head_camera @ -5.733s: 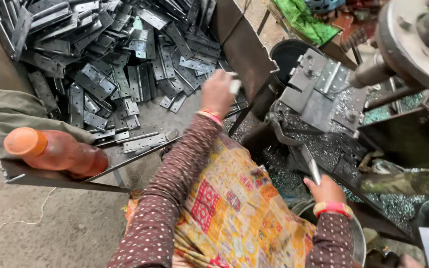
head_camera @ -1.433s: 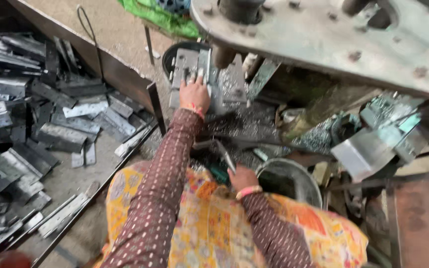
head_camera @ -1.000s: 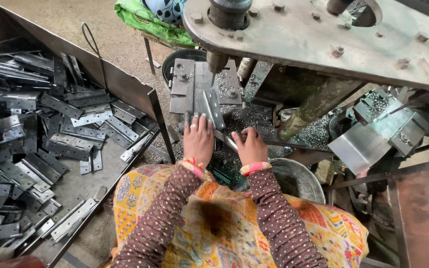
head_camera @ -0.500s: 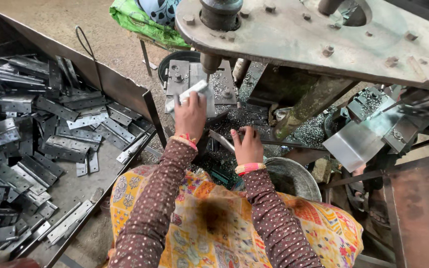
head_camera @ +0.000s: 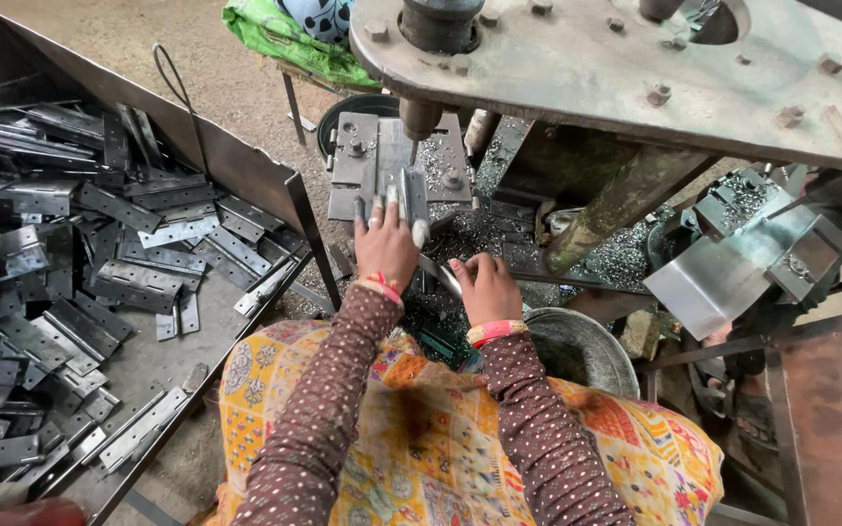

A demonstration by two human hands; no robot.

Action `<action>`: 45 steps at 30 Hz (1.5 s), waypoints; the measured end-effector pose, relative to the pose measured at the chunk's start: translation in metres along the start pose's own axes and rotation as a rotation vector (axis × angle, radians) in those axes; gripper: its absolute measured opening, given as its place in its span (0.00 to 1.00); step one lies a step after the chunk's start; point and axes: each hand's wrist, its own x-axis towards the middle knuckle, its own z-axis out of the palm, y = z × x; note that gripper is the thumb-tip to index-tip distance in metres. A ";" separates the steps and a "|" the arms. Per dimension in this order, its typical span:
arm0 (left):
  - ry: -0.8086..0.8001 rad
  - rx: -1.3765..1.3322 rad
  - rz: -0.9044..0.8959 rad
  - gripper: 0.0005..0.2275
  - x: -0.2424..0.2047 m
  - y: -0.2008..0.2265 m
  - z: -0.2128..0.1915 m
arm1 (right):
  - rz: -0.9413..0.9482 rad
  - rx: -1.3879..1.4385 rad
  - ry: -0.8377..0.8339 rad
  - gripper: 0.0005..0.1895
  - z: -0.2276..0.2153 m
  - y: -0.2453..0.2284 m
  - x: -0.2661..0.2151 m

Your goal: The person operates a metalworking machine, repeatedly picking up metal pieces from a bin and placing them into the machine's fixture. They use a tool to manipulate the pieces and activate the machine, then remove the processed items and return them to the bin.

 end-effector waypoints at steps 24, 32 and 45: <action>0.027 0.001 -0.044 0.12 0.056 -0.015 0.022 | 0.162 -0.137 -0.813 0.22 0.054 0.052 -0.026; 0.144 -0.024 -0.013 0.15 0.033 -0.023 0.032 | 0.106 -0.173 -0.633 0.21 0.075 0.068 -0.053; 0.167 -0.077 0.015 0.13 0.064 -0.019 0.033 | 0.080 -0.276 -0.566 0.22 0.079 0.066 -0.073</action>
